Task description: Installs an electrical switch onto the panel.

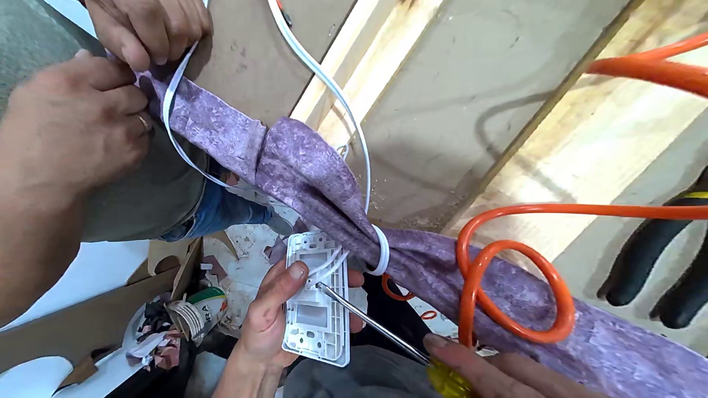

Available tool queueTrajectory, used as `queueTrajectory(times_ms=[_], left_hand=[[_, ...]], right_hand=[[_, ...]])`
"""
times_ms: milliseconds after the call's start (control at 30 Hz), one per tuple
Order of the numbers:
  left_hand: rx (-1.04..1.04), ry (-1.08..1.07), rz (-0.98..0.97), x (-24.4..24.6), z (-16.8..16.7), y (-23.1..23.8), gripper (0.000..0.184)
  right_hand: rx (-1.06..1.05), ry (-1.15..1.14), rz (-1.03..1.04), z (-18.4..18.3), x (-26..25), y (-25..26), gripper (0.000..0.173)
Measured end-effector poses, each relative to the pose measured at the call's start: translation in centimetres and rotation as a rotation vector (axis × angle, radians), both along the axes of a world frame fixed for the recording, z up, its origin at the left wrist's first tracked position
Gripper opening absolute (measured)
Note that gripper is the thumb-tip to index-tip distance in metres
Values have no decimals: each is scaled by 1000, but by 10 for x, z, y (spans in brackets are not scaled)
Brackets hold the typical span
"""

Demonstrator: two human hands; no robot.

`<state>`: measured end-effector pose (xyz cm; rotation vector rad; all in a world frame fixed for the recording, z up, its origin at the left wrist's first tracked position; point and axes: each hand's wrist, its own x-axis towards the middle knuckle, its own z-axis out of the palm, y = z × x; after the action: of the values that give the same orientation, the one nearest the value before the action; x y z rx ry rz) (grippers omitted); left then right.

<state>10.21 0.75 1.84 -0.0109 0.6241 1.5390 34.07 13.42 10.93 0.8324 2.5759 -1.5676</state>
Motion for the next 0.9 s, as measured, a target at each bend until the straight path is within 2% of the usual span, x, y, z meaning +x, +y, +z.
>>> queueTrajectory(times_ms=[433,633,833,900], left_hand=[[-48,-182,-27,-10,7,-3,36],[-54,-277,-24,-9,9,1,38],[-44,-325,-105,-16,7,7,42],[-73,-325,-110,-17,6,10,42]], right_hand=[[243,49,160,-11,6,24,36],[315,80,171,-15,8,28,37],[503,139,183,-14,3,36,34],[494,128,233,-10,0,46,33]])
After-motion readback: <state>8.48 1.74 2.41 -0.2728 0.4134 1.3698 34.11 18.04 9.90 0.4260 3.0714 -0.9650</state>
